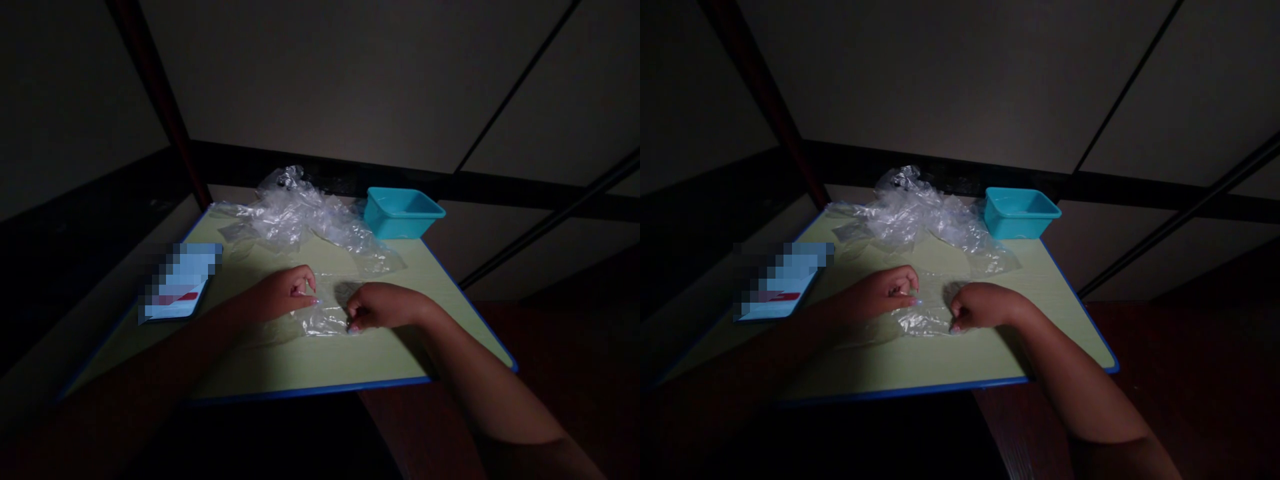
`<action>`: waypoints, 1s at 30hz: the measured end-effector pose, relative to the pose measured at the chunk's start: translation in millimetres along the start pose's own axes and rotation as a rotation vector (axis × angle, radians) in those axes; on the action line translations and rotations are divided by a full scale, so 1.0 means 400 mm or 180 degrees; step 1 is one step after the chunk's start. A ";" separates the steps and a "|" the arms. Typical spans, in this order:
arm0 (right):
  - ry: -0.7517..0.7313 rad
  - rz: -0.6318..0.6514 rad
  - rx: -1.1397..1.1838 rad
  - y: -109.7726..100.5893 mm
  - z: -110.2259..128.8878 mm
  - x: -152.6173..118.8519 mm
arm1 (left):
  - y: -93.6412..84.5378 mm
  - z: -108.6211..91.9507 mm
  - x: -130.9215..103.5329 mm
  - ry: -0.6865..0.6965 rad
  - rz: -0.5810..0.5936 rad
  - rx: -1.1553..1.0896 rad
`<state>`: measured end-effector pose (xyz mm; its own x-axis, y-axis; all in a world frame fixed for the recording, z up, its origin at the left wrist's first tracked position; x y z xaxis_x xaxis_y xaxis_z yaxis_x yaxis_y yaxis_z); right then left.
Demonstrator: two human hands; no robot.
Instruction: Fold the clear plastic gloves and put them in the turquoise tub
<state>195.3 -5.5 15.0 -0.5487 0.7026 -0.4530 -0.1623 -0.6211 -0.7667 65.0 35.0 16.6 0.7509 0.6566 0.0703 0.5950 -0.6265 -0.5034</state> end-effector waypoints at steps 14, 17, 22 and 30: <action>-0.0759 -0.1134 0.0619 -0.062 0.065 -0.036 | 0.003 0.008 0.004 0.0241 -0.0031 0.0704; -0.1110 -0.0546 0.1192 -0.027 0.093 -0.032 | 0.002 0.007 0.004 0.0252 -0.0033 0.0779; -0.0693 0.0227 0.1388 0.040 0.075 0.005 | -0.001 0.009 0.007 0.0346 -0.0068 0.1107; -0.0330 0.0402 0.1389 0.060 0.048 0.027 | -0.024 -0.060 -0.002 0.0808 -0.0557 0.1851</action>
Point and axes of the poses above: each hand's wrist, its own x-axis towards the middle knuckle, its own y-axis out of the palm, z = x × y, the point moved 8 cm from there along x, towards the middle knuckle, and after that the axes turned 4 degrees about y, right-handed, at the moved point
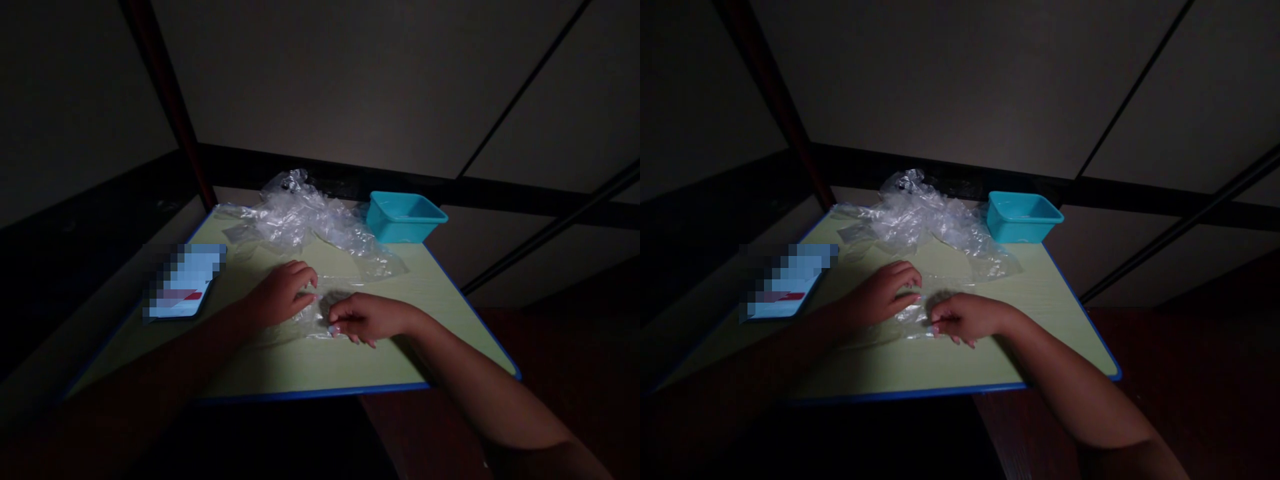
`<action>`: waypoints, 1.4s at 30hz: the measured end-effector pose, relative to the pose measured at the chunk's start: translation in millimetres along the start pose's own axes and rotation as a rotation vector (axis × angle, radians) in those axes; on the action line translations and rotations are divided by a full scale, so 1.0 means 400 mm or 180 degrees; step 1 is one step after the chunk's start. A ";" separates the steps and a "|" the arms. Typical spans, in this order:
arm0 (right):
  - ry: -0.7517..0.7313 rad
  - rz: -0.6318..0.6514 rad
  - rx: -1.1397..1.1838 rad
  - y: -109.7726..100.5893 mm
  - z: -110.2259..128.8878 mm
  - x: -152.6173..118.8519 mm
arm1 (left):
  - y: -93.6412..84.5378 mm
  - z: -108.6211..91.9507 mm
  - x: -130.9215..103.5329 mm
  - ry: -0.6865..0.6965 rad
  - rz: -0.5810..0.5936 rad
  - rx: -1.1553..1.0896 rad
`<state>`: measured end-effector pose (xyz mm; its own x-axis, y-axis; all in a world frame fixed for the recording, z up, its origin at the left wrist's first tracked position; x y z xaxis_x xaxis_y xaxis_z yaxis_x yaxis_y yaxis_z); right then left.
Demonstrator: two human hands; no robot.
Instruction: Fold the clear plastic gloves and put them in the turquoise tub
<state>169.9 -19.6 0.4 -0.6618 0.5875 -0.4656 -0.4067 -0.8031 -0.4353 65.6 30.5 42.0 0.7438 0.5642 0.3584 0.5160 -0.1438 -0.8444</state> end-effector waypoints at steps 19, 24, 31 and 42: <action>0.0072 0.0041 0.0176 0.009 -0.023 0.015 | 0.090 0.004 -0.030 0.0022 0.1067 0.0315; 0.0050 0.0036 0.0082 0.009 -0.018 0.016 | 0.095 0.003 -0.032 0.0086 0.1049 0.0289; 0.0045 0.0029 0.0111 0.009 -0.017 0.014 | 0.094 0.006 -0.032 0.0063 0.1013 0.0291; 0.0055 0.0034 0.0068 0.008 -0.023 0.015 | 0.096 0.008 -0.032 0.0067 0.1019 0.0323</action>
Point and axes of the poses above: each hand's wrist, its own x-axis towards the middle knuckle, its own y-axis out of the palm, z = x × y, the point moved 8 cm from there along x, towards the middle knuckle, and after that the axes turned 4 degrees about y, right-handed, at the moved point
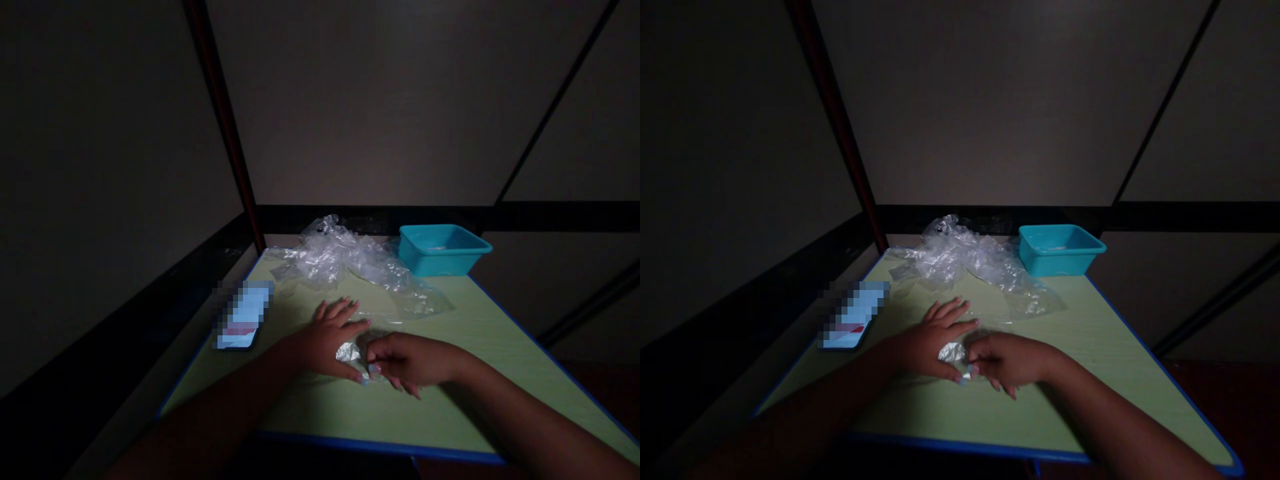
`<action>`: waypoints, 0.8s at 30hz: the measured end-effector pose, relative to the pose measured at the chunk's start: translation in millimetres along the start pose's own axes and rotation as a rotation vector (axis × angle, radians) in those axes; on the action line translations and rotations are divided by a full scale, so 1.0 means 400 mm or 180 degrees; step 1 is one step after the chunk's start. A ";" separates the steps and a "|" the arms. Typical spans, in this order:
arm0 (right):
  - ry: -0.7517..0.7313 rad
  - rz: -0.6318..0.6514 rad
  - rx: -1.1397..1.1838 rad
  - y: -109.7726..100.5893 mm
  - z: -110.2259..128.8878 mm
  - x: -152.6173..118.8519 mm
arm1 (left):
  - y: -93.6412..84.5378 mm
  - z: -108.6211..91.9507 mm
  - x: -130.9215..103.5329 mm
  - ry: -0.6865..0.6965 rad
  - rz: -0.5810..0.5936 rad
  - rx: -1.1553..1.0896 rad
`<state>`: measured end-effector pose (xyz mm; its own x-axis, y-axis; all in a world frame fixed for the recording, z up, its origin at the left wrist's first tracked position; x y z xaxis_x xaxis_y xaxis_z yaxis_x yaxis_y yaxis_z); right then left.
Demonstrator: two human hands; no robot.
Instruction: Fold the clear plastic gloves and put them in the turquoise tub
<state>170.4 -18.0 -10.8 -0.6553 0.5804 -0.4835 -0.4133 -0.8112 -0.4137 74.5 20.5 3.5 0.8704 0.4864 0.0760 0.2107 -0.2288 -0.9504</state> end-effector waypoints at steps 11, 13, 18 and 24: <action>-0.0003 0.0008 0.0029 0.000 0.001 -0.001 | 0.000 0.002 -0.001 -0.0061 0.0074 0.0015; 0.0013 -0.0002 0.0050 0.000 -0.001 -0.001 | 0.001 0.005 -0.001 -0.0088 0.0085 0.0033; -0.0023 -0.0014 0.0055 -0.001 -0.003 0.000 | 0.001 0.004 0.001 -0.0104 0.0111 0.0021; -0.0031 0.0003 0.0037 0.000 -0.002 0.000 | -0.004 -0.001 0.000 -0.0104 0.0075 0.0003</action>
Point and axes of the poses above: each hand's wrist, its own x-axis towards the middle knuckle, its own y-axis out of the palm, z = x × y, the point moved 8 cm from there along x, towards the middle knuckle, and after that the axes turned 4 degrees about y, right-handed, at the moved point
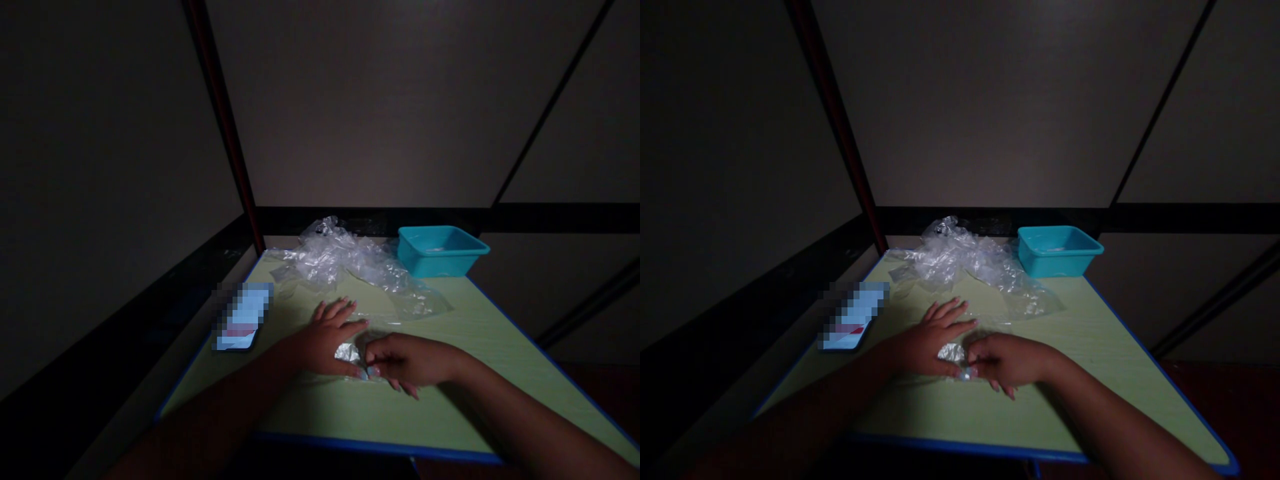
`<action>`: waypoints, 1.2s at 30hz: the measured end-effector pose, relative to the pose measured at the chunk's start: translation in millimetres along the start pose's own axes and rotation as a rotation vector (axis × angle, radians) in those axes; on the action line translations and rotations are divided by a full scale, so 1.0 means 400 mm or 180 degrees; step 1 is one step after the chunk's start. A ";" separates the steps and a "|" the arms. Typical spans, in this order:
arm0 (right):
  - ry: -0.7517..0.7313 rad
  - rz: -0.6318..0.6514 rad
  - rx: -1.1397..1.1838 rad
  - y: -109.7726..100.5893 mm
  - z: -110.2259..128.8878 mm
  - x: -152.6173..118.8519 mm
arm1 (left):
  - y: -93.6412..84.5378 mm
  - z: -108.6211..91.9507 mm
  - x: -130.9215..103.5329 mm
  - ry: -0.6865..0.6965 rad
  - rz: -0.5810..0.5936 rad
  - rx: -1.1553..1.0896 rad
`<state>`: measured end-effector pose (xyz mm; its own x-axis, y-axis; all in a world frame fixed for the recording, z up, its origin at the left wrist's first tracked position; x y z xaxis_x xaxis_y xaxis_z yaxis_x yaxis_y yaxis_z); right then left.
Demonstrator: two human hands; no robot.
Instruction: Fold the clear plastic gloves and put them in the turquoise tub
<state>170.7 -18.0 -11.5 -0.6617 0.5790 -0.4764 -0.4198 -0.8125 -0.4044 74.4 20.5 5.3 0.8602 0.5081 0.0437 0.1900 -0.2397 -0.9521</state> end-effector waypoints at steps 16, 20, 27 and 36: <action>-0.0041 0.0001 -0.0068 0.000 -0.006 0.002 | 0.001 0.003 -0.003 -0.0116 0.0153 0.0094; -0.0019 0.0019 -0.0011 0.002 -0.003 0.000 | 0.004 0.005 0.000 -0.0095 0.0190 0.0102; 0.0004 0.0016 0.0031 0.001 0.009 -0.007 | 0.013 0.017 0.002 -0.0130 0.0333 0.0062; 0.0068 0.0012 0.0070 0.001 0.006 -0.010 | 0.018 0.011 -0.001 -0.0054 0.0530 0.0013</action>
<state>171.9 -20.7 -7.8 -0.6501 0.5770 -0.4944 -0.4311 -0.8159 -0.3854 73.2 22.2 -3.1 0.8715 0.4755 -0.1199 0.0435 -0.3186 -0.9469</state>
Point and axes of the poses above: each hand's wrist, its own x-axis towards the middle knuckle, its own y-axis out of the palm, z = x × y, the point moved 8 cm from there along x, towards the middle knuckle, and after that the axes turned 4 degrees about y, right-handed, at the moved point
